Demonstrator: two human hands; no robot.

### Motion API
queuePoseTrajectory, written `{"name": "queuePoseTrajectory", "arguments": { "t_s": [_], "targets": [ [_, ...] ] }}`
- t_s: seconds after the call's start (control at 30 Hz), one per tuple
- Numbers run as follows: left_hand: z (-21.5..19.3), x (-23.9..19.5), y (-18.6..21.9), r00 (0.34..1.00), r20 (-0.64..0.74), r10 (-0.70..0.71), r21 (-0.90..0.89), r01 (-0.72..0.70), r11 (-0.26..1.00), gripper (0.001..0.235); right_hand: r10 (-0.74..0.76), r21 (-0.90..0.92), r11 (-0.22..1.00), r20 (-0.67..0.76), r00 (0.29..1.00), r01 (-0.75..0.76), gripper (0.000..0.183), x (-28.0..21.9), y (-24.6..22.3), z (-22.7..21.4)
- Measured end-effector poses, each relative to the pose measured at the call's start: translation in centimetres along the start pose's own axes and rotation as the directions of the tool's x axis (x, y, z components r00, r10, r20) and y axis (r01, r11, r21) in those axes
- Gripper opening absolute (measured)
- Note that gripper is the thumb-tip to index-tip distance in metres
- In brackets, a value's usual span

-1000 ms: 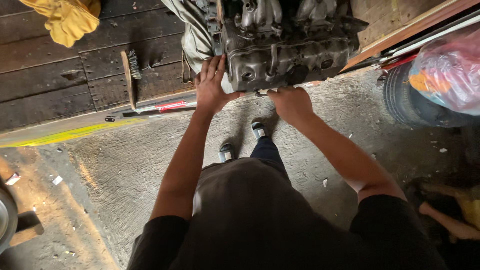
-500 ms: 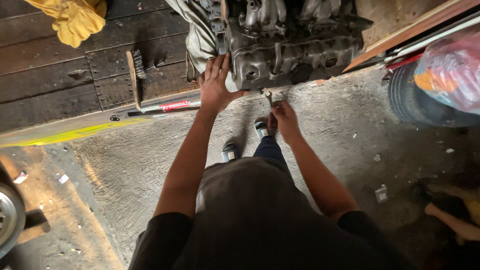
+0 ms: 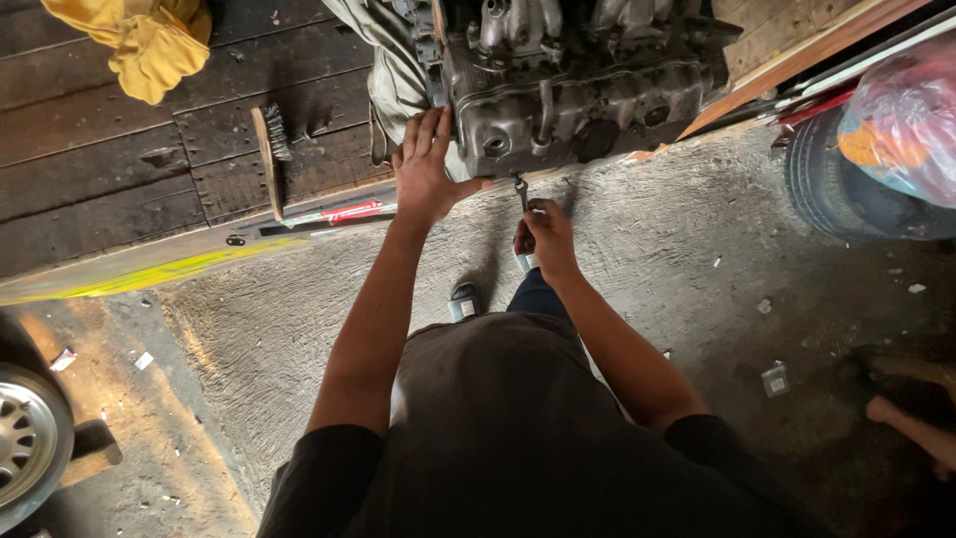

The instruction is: The person uses a ratchet wrench to repeatedly tighten a bolt on a car engine block resting on a wooden workbench. The hands remain in frame throughout, applying torque to the fastener in a continuous repetitive motion.

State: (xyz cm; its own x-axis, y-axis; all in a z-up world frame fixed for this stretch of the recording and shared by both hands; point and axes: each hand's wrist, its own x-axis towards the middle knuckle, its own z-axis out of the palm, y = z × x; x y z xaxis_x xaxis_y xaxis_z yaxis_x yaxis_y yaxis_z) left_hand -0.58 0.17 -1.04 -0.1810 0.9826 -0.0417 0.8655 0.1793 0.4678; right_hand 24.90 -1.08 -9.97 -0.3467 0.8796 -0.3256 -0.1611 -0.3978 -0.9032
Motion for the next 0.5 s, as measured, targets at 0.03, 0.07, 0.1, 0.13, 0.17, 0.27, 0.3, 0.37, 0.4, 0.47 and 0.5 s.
{"name": "queuePoseTrajectory", "arguments": {
  "t_s": [0.03,0.07,0.1,0.13,0.17,0.27,0.3,0.37,0.4,0.47,0.5],
  "targets": [
    [0.0,0.0,0.0,1.0,-0.004,0.006,-0.004,-0.006,1.0,0.14,0.003,-0.008,1.0,-0.008,1.0,-0.003,0.017,0.0,-0.1,0.2],
    [0.0,-0.1,0.0,1.0,-0.01,0.009,-0.008,-0.009,1.0,0.14,0.006,-0.017,1.0,-0.014,1.0,-0.006,0.017,0.0,-0.3,0.5],
    [-0.1,-0.1,0.0,1.0,-0.016,0.013,-0.012,-0.013,1.0,0.14,0.001,-0.013,1.0,-0.014,1.0,-0.001,0.017,0.0,-0.3,0.6],
    [0.0,-0.2,0.0,1.0,-0.021,0.014,-0.014,-0.014,1.0,0.14,-0.002,-0.011,1.0,-0.015,1.0,0.002,0.017,0.0,-0.4,0.7],
    [0.0,-0.2,0.0,1.0,-0.026,0.015,-0.015,-0.016,1.0,0.14,-0.006,-0.008,1.0,-0.015,1.0,0.006,0.018,0.0,-0.3,0.8],
    [0.2,-0.1,-0.1,1.0,-0.005,-0.003,-0.014,0.003,1.0,0.139,0.003,-0.009,1.0,-0.015,1.0,-0.003,0.016,0.7,-0.1,0.5],
    [0.2,0.0,-0.2,1.0,0.009,-0.013,-0.012,0.013,1.0,0.138,-0.075,-0.054,0.996,0.025,0.997,0.076,0.015,1.3,0.0,0.3],
    [0.4,-0.2,-0.4,0.998,-0.049,0.027,-0.011,-0.028,1.0,0.138,-0.221,-0.132,0.963,0.102,0.97,0.234,0.012,2.1,0.4,-0.3],
    [0.5,-0.1,-0.4,0.995,-0.083,0.049,-0.01,-0.05,0.999,0.137,-0.193,-0.148,0.968,0.087,0.977,0.204,0.012,2.6,0.6,-0.6],
    [0.7,-0.1,-0.4,0.994,-0.093,0.055,-0.018,-0.057,0.998,0.138,-0.133,-0.175,0.974,0.061,0.989,0.142,0.013,3.3,1.3,-1.0],
    [0.7,-0.2,-0.5,0.994,-0.098,0.056,-0.021,-0.058,0.998,0.138,-0.15,-0.191,0.969,0.041,0.988,0.155,0.012,3.2,1.8,-1.2]
  ]
}}
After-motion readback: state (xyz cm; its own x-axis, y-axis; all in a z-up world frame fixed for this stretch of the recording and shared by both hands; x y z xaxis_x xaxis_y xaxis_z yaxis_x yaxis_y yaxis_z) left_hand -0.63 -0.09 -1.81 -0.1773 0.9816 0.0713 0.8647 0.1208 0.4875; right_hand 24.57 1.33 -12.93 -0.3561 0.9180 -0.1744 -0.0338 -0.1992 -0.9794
